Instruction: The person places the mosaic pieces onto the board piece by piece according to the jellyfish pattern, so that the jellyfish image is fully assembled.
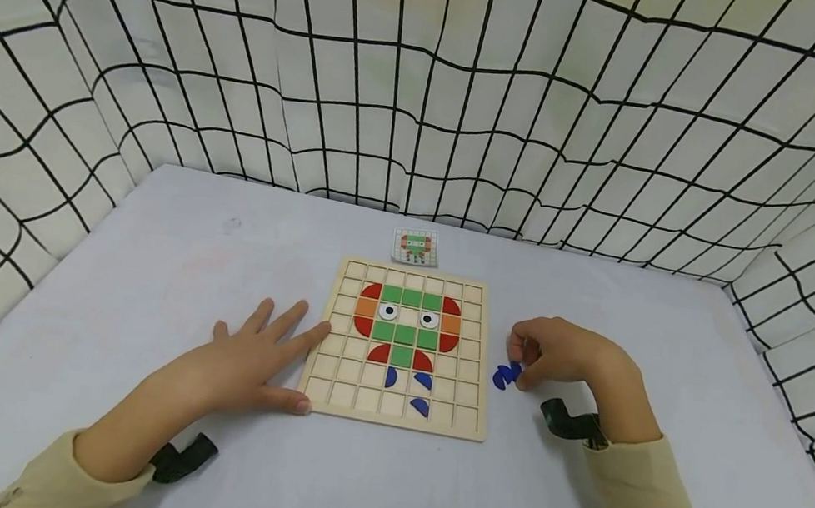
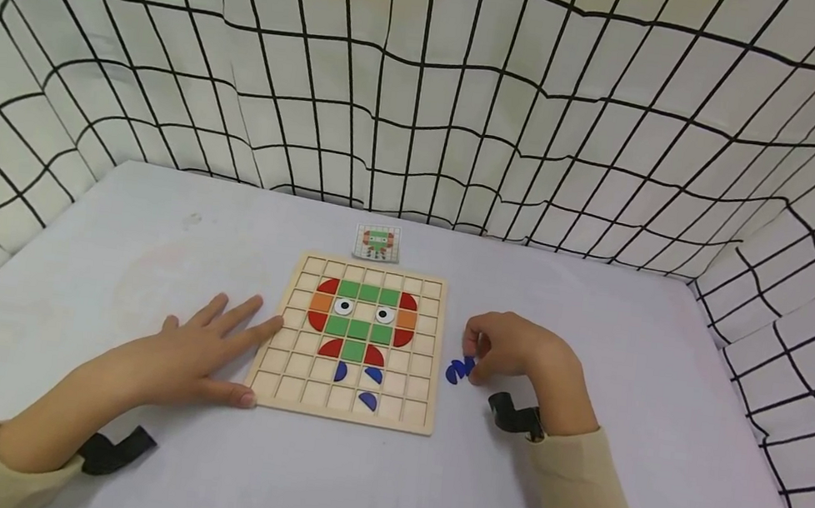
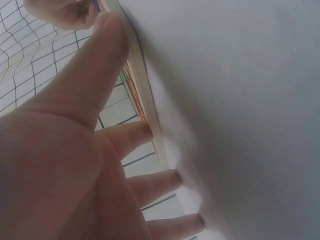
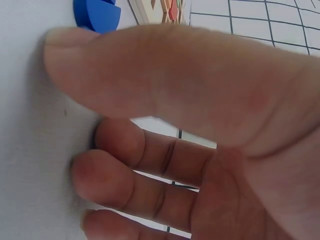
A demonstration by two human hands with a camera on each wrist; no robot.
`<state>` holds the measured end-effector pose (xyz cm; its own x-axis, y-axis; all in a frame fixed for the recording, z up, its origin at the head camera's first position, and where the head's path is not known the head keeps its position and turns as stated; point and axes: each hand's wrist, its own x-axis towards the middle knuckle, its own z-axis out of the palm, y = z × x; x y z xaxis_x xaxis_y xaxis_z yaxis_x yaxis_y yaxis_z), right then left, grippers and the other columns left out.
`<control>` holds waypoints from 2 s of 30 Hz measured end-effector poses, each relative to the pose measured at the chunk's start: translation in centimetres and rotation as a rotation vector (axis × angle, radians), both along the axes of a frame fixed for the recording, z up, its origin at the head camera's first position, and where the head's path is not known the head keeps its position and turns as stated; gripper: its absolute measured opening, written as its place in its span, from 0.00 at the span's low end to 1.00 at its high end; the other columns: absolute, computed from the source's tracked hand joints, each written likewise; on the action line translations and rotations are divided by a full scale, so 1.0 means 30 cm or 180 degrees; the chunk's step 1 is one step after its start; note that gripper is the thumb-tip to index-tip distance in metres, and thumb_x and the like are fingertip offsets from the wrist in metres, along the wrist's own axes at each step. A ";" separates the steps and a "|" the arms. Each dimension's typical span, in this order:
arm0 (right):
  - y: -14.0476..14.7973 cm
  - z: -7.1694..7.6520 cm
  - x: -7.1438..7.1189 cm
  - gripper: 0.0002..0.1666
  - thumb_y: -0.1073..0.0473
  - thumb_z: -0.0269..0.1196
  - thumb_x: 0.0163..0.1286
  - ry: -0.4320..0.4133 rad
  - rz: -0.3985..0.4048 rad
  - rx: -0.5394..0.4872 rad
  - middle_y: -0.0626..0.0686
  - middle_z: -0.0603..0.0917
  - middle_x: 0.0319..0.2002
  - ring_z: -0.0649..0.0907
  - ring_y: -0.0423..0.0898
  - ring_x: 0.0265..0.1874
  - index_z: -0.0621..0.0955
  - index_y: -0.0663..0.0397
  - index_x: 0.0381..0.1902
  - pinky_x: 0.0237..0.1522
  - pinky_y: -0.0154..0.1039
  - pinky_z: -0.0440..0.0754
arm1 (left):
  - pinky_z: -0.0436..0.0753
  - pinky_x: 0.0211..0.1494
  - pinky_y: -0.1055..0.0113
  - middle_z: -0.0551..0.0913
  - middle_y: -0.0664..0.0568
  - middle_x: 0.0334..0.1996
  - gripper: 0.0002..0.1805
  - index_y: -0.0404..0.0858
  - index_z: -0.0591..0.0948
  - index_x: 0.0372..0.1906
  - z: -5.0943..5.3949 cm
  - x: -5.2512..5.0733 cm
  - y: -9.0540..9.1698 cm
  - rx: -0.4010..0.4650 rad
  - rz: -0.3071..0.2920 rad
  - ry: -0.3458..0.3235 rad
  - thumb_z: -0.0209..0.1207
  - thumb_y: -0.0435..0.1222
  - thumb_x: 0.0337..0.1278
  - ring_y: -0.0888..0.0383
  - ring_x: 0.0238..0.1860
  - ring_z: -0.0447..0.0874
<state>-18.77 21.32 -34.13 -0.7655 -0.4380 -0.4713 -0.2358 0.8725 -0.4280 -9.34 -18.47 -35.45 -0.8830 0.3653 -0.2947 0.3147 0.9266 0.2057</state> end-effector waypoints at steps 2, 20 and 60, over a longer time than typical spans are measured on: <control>0.003 -0.001 -0.002 0.15 0.65 0.74 0.52 -0.0010 0.0040 -0.0055 0.48 0.74 0.26 0.74 0.45 0.30 0.76 0.50 0.31 0.32 0.40 0.68 | 0.55 0.54 0.15 0.50 0.38 0.79 0.57 0.53 0.57 0.79 -0.001 -0.001 0.001 -0.0009 0.0009 -0.0010 0.60 0.71 0.45 0.23 0.75 0.43; 0.002 -0.005 -0.017 0.09 0.64 0.69 0.59 -0.0144 0.0765 -0.0956 0.46 0.81 0.27 0.79 0.43 0.26 0.78 0.47 0.27 0.30 0.37 0.76 | 0.55 0.54 0.15 0.50 0.38 0.79 0.56 0.53 0.57 0.79 0.007 0.004 0.001 -0.0023 0.0019 -0.0010 0.61 0.71 0.46 0.24 0.75 0.43; -0.305 -0.050 0.104 0.06 0.61 0.67 0.66 0.0428 0.1160 -0.1669 0.40 0.80 0.27 0.78 0.39 0.27 0.82 0.41 0.37 0.30 0.34 0.78 | 0.54 0.54 0.15 0.49 0.38 0.79 0.56 0.53 0.56 0.80 -0.001 0.003 -0.003 -0.0025 0.0008 0.0002 0.60 0.71 0.47 0.24 0.75 0.43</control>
